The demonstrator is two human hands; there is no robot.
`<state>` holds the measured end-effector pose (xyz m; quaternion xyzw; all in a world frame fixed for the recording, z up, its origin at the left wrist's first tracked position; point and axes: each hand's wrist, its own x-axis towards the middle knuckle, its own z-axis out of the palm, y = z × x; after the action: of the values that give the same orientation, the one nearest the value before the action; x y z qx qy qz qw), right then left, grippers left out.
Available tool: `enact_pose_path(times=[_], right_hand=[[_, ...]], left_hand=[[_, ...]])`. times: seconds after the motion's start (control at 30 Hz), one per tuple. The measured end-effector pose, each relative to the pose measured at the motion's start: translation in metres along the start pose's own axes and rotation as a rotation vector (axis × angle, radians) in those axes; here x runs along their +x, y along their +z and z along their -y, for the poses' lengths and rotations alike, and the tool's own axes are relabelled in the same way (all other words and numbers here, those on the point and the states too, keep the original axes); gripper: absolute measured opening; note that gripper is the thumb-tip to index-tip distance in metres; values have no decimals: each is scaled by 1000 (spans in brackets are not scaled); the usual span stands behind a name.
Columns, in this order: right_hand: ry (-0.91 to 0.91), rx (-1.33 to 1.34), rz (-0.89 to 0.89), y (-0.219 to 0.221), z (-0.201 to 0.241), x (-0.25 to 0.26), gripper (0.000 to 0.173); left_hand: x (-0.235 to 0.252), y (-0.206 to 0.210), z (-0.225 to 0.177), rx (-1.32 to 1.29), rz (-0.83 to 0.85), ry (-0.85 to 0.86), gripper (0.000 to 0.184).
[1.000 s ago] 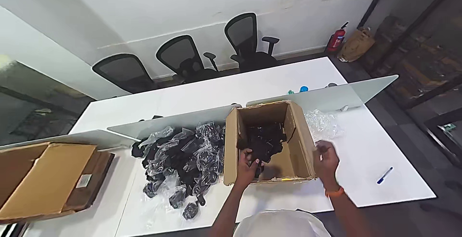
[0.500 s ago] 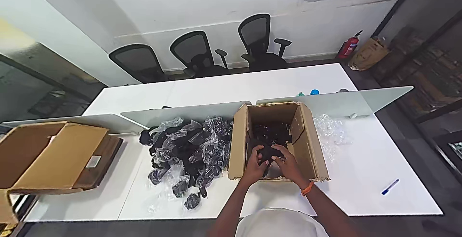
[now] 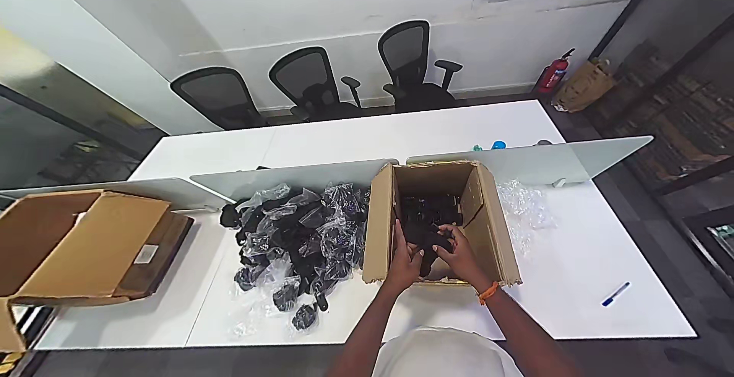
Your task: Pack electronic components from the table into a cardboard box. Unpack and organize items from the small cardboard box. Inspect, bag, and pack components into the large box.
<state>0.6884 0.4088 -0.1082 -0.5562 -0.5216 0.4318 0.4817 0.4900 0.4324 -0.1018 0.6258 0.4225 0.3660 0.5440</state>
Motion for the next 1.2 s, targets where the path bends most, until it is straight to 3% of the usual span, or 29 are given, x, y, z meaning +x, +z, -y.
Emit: enact_pose_path(times=[0.2, 0.33, 0.43, 0.5, 0.7, 0.87, 1.03, 1.2], right_hand=[[84, 69, -16, -5, -6, 4, 65], [135, 117, -34, -6, -9, 3, 73], [151, 103, -41, -6, -9, 4, 72], [151, 110, -31, -6, -7, 4, 73], [67, 158, 68, -4, -2, 4, 75], [-19, 118, 102, -3, -1, 1, 65], [-69, -35, 108, -2, -3, -1, 46], [-66, -27, 111, -2, 1, -4, 49]], left_hand=[[-8, 7, -9, 451, 206, 164, 76], [-6, 14, -6, 666, 371, 260, 89], [-6, 11, -3, 577, 351, 314, 77], [-6, 7, -3, 492, 302, 263, 64], [-5, 3, 3, 332, 104, 266, 56], [-2, 6, 5, 298, 21, 263, 72], [3, 3, 5, 256, 68, 133, 70], [6, 0, 8, 106, 98, -3, 82]])
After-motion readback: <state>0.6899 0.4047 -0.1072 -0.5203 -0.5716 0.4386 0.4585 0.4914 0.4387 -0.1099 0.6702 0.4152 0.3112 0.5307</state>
